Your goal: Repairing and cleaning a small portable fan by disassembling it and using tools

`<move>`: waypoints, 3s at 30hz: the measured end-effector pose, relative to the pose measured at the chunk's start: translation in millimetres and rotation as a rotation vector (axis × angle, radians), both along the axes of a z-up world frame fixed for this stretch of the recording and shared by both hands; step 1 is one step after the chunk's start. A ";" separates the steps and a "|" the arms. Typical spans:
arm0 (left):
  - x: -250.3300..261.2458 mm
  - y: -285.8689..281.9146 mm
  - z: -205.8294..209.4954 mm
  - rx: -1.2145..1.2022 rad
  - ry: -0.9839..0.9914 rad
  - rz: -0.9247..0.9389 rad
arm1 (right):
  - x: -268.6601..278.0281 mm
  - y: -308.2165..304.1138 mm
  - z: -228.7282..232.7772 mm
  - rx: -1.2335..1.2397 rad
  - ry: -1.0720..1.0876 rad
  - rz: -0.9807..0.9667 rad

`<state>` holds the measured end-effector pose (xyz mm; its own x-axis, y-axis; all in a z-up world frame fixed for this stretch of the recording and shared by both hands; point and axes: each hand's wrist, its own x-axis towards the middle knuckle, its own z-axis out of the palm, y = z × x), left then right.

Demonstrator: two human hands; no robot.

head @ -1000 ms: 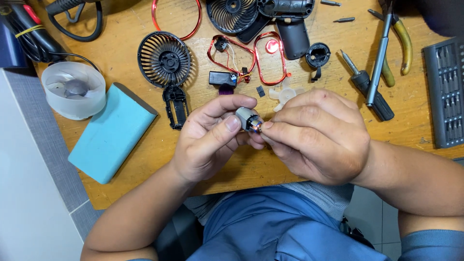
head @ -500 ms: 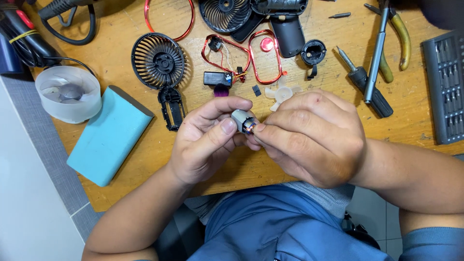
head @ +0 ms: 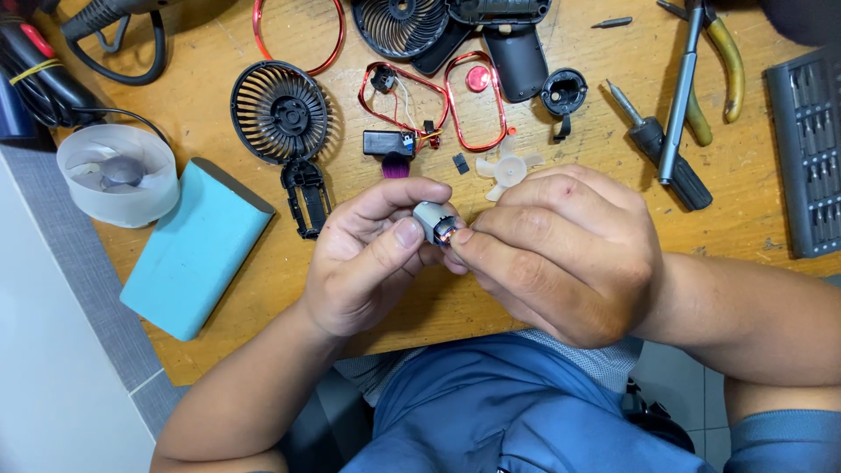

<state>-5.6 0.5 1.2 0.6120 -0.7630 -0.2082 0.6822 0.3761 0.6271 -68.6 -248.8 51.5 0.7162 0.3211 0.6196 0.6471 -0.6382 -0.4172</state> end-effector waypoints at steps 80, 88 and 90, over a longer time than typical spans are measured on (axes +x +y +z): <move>1.5 -7.4 18.0 0.423 -1.174 0.384 | -2.2 8.2 -46.4 0.670 0.928 0.025; -0.4 -5.4 22.7 0.405 -1.248 0.396 | 0.7 10.1 -47.9 0.696 0.789 0.174; -2.7 -5.0 21.3 0.402 -1.251 0.397 | 0.6 10.1 -46.5 0.706 0.799 0.205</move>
<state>-8.3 -4.5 22.5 0.7143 -0.5128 0.4762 -0.5239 0.0592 0.8497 -68.0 -238.7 5.0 0.9678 0.2350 0.0897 0.0922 0.0000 -0.9957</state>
